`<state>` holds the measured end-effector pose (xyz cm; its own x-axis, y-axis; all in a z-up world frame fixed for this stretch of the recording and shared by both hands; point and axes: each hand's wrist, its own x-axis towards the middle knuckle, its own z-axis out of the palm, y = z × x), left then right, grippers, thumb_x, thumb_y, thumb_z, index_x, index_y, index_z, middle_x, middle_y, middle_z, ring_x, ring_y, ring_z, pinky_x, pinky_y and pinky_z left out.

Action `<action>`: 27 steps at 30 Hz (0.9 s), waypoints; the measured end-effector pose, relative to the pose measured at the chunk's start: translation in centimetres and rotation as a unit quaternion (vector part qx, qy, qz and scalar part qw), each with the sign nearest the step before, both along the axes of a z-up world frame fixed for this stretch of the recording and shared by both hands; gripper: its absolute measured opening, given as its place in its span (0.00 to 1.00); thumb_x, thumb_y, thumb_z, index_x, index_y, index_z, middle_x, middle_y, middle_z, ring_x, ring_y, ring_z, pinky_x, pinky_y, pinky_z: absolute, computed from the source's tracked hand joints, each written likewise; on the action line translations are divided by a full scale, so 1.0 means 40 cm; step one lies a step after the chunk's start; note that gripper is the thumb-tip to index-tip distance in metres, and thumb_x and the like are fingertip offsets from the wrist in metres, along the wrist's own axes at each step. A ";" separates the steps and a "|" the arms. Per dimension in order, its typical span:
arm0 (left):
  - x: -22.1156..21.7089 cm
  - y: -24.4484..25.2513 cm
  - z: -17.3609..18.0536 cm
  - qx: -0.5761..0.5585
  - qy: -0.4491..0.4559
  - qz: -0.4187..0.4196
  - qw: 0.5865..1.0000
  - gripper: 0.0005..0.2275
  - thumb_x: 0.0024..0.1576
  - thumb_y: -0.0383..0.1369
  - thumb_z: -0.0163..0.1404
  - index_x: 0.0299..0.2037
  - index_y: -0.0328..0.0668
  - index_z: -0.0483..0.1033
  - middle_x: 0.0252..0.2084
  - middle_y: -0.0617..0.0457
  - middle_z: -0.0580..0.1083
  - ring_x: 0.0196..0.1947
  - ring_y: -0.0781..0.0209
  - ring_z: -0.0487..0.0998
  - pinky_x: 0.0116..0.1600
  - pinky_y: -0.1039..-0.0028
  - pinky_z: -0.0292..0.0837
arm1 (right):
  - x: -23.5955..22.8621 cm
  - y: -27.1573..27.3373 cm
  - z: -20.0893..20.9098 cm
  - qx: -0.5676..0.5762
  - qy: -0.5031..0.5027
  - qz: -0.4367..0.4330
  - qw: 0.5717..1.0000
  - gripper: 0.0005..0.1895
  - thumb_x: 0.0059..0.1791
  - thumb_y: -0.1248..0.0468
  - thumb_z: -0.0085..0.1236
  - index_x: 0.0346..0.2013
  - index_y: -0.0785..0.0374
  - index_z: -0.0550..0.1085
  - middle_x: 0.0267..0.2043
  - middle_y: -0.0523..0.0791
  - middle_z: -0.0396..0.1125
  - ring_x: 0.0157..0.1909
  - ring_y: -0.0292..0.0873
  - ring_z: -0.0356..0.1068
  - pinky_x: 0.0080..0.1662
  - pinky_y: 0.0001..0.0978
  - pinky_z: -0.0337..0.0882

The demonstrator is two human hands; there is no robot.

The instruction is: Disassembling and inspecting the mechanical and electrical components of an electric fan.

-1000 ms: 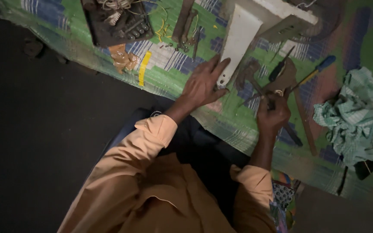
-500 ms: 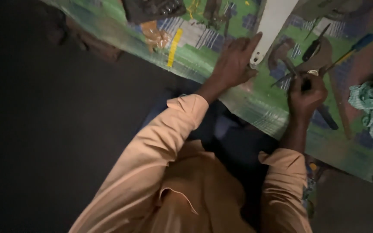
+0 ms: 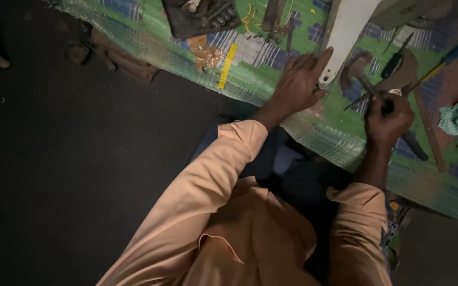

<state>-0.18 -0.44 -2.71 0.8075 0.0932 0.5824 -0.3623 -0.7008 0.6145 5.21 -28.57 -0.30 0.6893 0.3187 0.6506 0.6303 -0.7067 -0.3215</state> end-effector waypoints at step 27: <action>0.035 0.106 -0.066 -0.153 -0.019 -0.123 0.980 0.37 0.48 0.21 0.56 0.72 0.37 0.58 0.71 0.33 0.65 0.71 0.37 0.66 0.73 0.60 0.64 | -0.032 0.044 0.052 0.069 0.032 0.003 0.997 0.09 0.50 0.66 0.65 0.39 0.69 0.76 0.32 0.53 0.67 0.31 0.50 0.69 0.37 0.41 0.69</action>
